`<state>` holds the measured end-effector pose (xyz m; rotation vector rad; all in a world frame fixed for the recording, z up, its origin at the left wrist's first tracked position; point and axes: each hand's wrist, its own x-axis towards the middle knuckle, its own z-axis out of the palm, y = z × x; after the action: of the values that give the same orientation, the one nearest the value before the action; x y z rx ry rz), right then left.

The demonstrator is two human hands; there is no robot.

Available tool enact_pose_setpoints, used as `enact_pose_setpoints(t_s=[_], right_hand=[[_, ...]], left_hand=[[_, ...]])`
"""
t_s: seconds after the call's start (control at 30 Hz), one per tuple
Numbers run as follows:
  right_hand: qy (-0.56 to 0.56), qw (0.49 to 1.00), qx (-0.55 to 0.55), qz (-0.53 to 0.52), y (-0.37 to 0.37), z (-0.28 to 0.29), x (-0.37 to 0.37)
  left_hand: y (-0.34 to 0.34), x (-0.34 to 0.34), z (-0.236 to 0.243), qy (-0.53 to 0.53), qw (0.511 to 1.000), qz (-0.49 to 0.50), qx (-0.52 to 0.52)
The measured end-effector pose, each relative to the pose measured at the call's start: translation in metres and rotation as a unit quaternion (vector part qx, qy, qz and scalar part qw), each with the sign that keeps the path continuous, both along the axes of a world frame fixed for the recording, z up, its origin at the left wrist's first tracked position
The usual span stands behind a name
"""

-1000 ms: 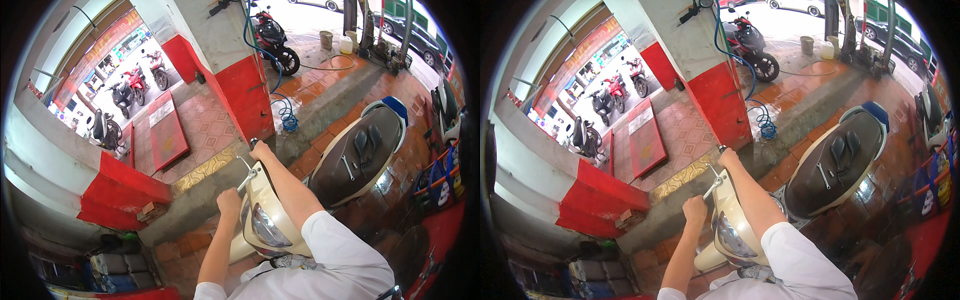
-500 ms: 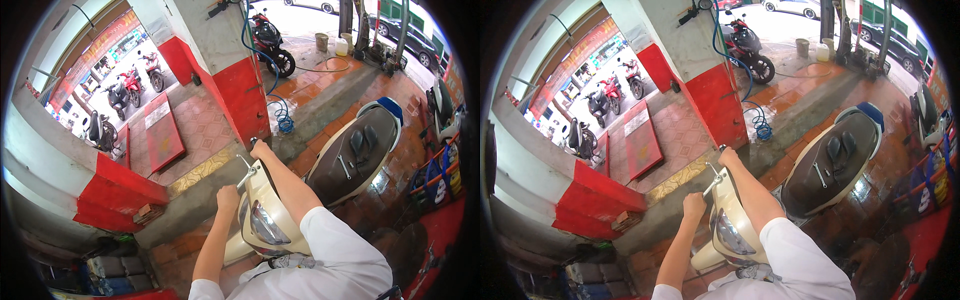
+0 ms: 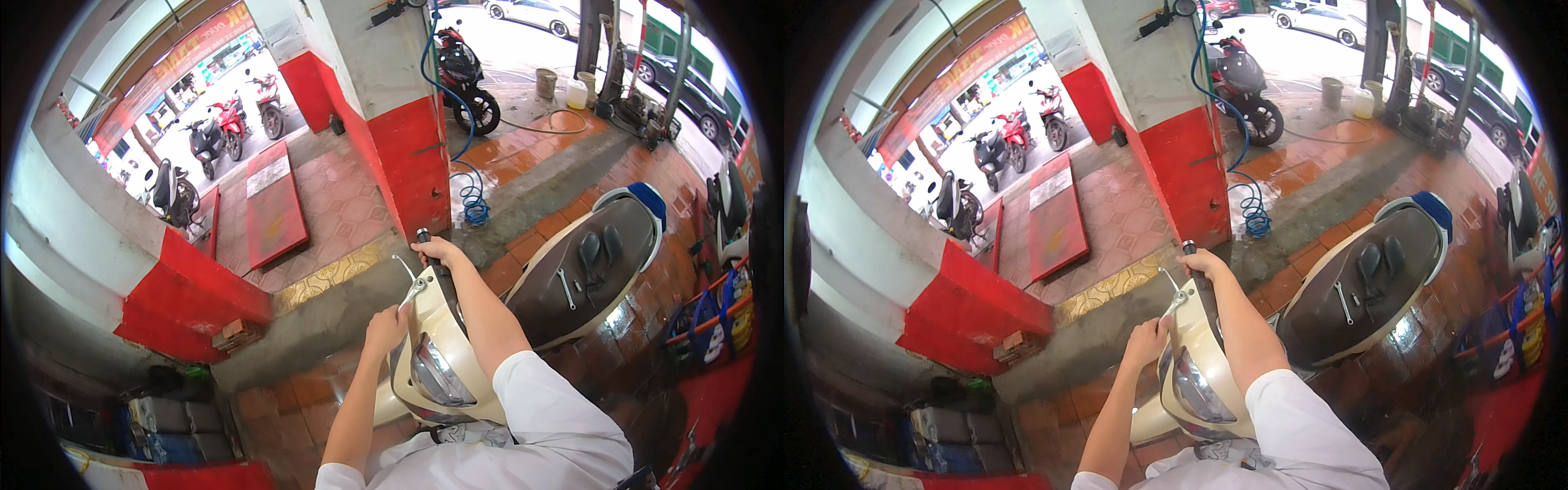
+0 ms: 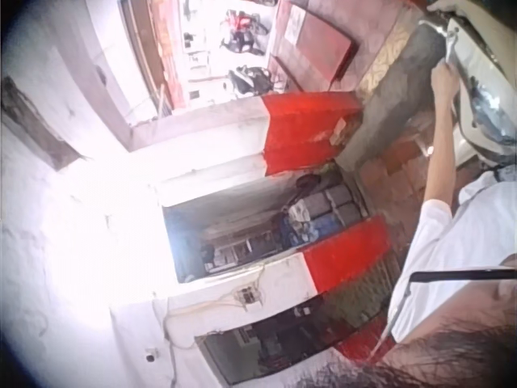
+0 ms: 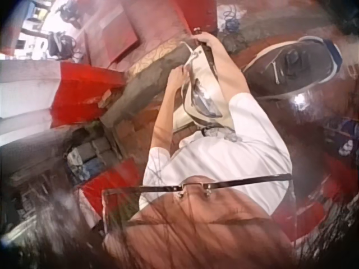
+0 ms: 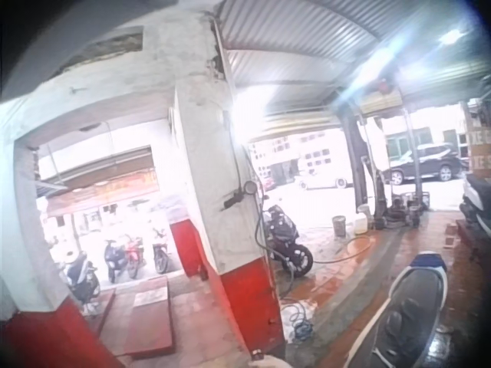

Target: The person removes a mirror from a scooter using a wrench, sets the mirror on the seat, and then uses the wrench to tighten or loosen bolts on the front cowl and handlebars of the vehicle.

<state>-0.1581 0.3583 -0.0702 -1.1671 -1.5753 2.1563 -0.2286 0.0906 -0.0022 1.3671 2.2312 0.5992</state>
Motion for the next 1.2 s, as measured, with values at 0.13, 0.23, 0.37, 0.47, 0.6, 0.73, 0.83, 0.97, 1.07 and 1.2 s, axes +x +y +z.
enact_pose_setpoints(t_s=[0.13, 0.23, 0.37, 0.47, 0.6, 0.73, 0.83, 0.97, 1.07, 1.2], right_hand=[[-0.059, 0.997, 0.050, -0.015, 0.008, -0.007, -0.004], [-0.052, 0.997, 0.053, -0.024, 0.003, -0.011, -0.009], [-0.058, 0.995, 0.077, -0.013, -0.001, -0.008, -0.014], [-0.056, 0.996, 0.070, -0.020, 0.004, -0.008, -0.012], [-0.043, 0.997, 0.061, -0.021, -0.006, -0.003, -0.018], [-0.092, 0.989, 0.108, -0.041, 0.009, -0.016, -0.012], [-0.095, 0.981, 0.156, -0.063, 0.034, -0.037, 0.003], [-0.124, 0.982, 0.138, -0.031, 0.007, -0.020, -0.017], [-0.113, 0.984, 0.133, -0.035, 0.009, -0.018, -0.014], [-0.101, 0.989, 0.103, -0.044, 0.015, -0.021, -0.005]], left_hand=[[0.003, 0.007, 0.012, 0.010, 0.999, 0.023, -0.021], [-0.001, 0.012, 0.019, 0.010, 0.997, 0.056, -0.044], [-0.003, 0.014, 0.023, 0.035, 0.997, 0.054, -0.048], [-0.001, 0.019, 0.027, 0.041, 0.996, 0.060, -0.053], [-0.007, 0.018, 0.023, 0.047, 0.995, 0.076, -0.053], [0.002, 0.064, 0.001, 0.048, 0.993, 0.111, -0.003], [0.014, 0.040, 0.015, 0.017, 0.998, 0.061, -0.030], [-0.004, 0.010, 0.011, -0.083, 0.995, 0.058, 0.010], [0.005, 0.001, 0.016, -0.029, 0.994, 0.023, 0.099], [0.041, -0.009, 0.015, -0.125, 0.977, 0.014, 0.175]])
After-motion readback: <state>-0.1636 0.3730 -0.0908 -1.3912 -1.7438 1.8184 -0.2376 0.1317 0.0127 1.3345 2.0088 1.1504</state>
